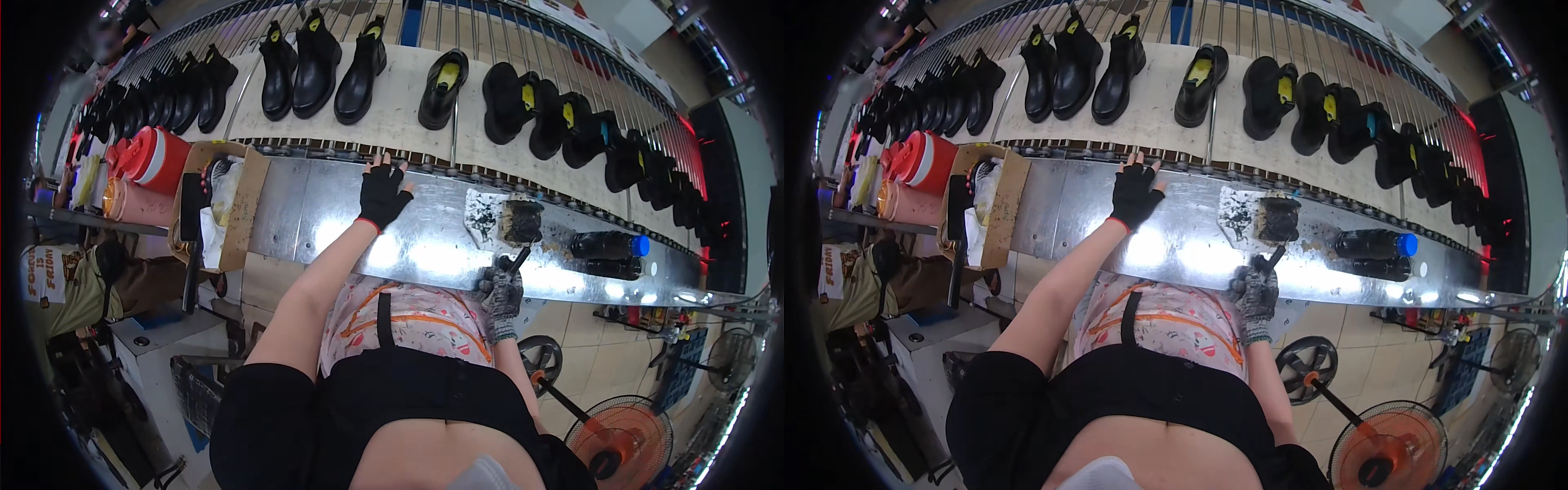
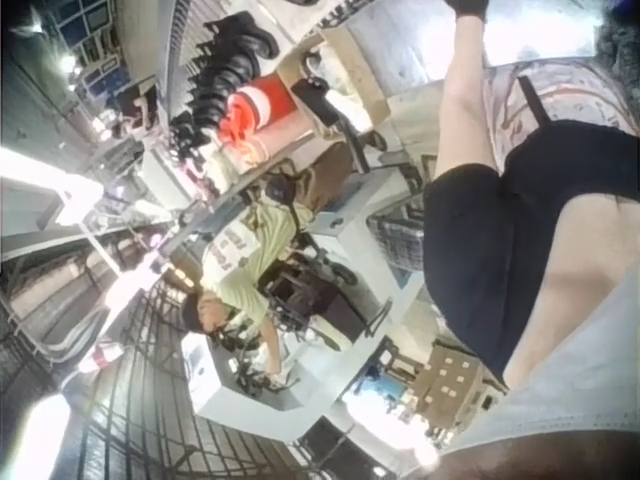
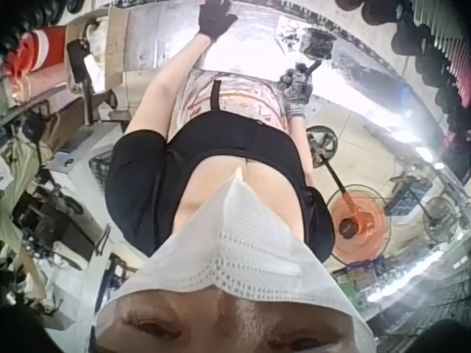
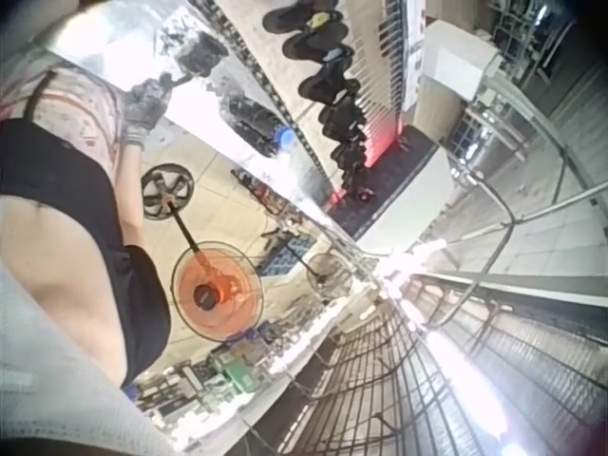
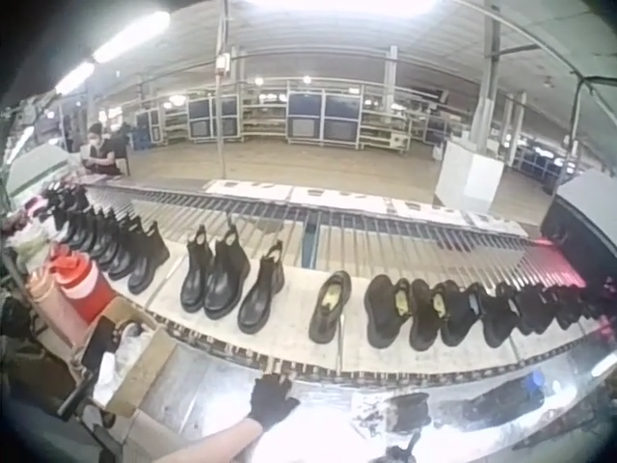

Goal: Applying black adhesive to the seams of black boots using a brush.

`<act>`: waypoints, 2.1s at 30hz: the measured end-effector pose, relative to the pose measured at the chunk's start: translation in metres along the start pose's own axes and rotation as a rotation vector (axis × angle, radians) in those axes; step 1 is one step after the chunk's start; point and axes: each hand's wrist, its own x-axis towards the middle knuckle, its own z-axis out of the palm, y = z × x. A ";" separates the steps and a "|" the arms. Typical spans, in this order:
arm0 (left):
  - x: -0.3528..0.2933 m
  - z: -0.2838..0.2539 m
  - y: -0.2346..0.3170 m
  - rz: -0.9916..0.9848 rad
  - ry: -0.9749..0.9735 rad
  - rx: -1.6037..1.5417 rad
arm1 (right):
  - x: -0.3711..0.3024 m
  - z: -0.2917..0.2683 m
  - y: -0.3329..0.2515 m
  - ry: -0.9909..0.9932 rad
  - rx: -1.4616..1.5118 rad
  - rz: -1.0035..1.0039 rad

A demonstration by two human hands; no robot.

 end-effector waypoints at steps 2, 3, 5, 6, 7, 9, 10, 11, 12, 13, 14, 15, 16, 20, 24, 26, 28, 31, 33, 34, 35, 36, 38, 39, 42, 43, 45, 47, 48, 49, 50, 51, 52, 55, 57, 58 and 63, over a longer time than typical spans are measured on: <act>-0.002 -0.002 0.002 -0.013 0.016 -0.025 | -0.009 0.005 0.006 -0.006 0.064 0.042; -0.002 -0.002 0.004 -0.022 0.035 -0.046 | -0.013 0.003 0.009 -0.013 0.134 0.080; -0.001 0.005 0.009 -0.043 0.073 -0.112 | -0.013 -0.006 0.021 -0.044 -0.010 0.082; 0.002 0.011 0.013 -0.061 0.112 -0.173 | -0.005 -0.012 0.031 -0.037 -0.089 -0.016; 0.008 0.016 0.017 -0.061 0.107 -0.177 | 0.000 -0.016 0.040 -0.031 -0.167 -0.111; 0.027 0.027 0.024 0.053 0.137 -0.474 | 0.000 0.000 0.022 -0.041 -0.163 -0.116; 0.040 0.032 0.033 -0.018 0.123 -0.591 | 0.001 0.007 0.012 -0.040 -0.154 -0.128; 0.053 0.032 0.040 -0.016 0.120 -0.597 | 0.004 0.010 0.007 -0.033 -0.157 -0.130; 0.067 0.031 0.046 -0.110 0.038 -0.629 | 0.008 0.013 0.003 0.008 -0.207 -0.127; 0.080 0.032 0.049 -0.202 -0.043 -0.658 | 0.010 0.014 0.001 0.048 -0.257 -0.125; 0.090 0.039 0.043 -0.196 -0.026 -0.670 | 0.009 0.014 0.003 0.015 -0.287 -0.169; 0.095 0.047 0.038 -0.196 -0.021 -0.672 | 0.008 0.015 0.003 0.012 -0.289 -0.173; 0.099 0.050 0.037 -0.206 -0.019 -0.684 | 0.008 0.016 0.002 0.018 -0.347 -0.145; 0.109 0.060 0.040 -0.243 -0.107 -0.725 | 0.014 0.004 0.011 0.002 -0.424 -0.134; 0.105 0.063 0.051 -0.227 -0.065 -0.591 | 0.013 -0.001 0.015 -0.035 -0.355 -0.167; 0.103 0.061 0.051 -0.227 -0.121 -0.615 | 0.008 0.005 0.007 -0.038 -0.388 -0.149; 0.101 0.055 0.051 -0.222 -0.178 -0.642 | 0.007 0.008 0.005 -0.036 -0.420 -0.134; 0.090 0.039 0.055 -0.126 -0.335 -0.531 | 0.007 0.012 0.006 0.053 -0.468 -0.240; 0.066 0.031 0.064 0.153 -0.183 -0.272 | 0.009 0.012 0.007 0.054 -0.405 -0.197; 0.054 0.025 0.068 0.226 -0.153 -0.277 | 0.009 0.013 0.007 0.058 -0.403 -0.198; 0.046 0.016 0.074 0.274 -0.166 -0.322 | 0.011 0.013 0.006 0.060 -0.444 -0.174; 0.041 0.016 0.075 0.276 -0.144 -0.327 | 0.012 0.013 0.005 0.063 -0.485 -0.150; 0.039 0.025 0.074 0.219 -0.077 -0.322 | 0.015 0.010 0.009 0.035 -0.466 -0.176; 0.045 0.031 0.072 0.164 -0.037 -0.313 | 0.015 0.009 0.011 0.035 -0.466 -0.178; 0.070 0.038 0.066 0.063 -0.121 -0.266 | 0.016 0.009 0.011 0.051 -0.459 -0.203; 0.077 0.041 0.064 0.035 -0.155 -0.279 | 0.015 0.009 0.012 0.053 -0.459 -0.207; 0.082 0.045 0.062 -0.040 -0.182 -0.159 | 0.018 0.003 0.019 0.013 -0.407 -0.248; 0.084 0.044 0.061 -0.110 -0.216 -0.038 | 0.019 0.003 0.018 0.029 -0.492 -0.293; 0.084 0.042 0.057 -0.119 -0.282 0.038 | 0.018 0.003 0.018 0.013 -0.446 -0.259; 0.083 0.037 0.056 -0.131 -0.349 0.115 | 0.016 0.006 0.016 -0.005 -0.400 -0.222; 0.087 0.029 0.057 -0.062 -0.380 0.213 | 0.018 0.004 0.017 0.014 -0.532 -0.271; 0.091 0.020 0.061 -0.055 -0.385 0.214 | 0.018 0.000 0.019 0.021 -0.527 -0.268; 0.096 0.008 0.064 -0.022 -0.481 0.198 | 0.020 -0.002 0.020 -0.002 -0.485 -0.239; 0.096 0.007 0.065 -0.014 -0.546 0.094 | 0.019 -0.002 0.022 -0.024 -0.369 -0.230; 0.094 0.016 0.059 -0.041 -0.512 0.004 | 0.019 0.001 0.020 -0.024 -0.300 -0.250; 0.091 0.020 0.057 -0.019 -0.399 0.017 | 0.016 0.002 0.017 -0.031 -0.318 -0.237; 0.106 0.031 0.054 -0.036 -0.324 0.066 | 0.017 -0.001 0.019 -0.063 -0.283 -0.249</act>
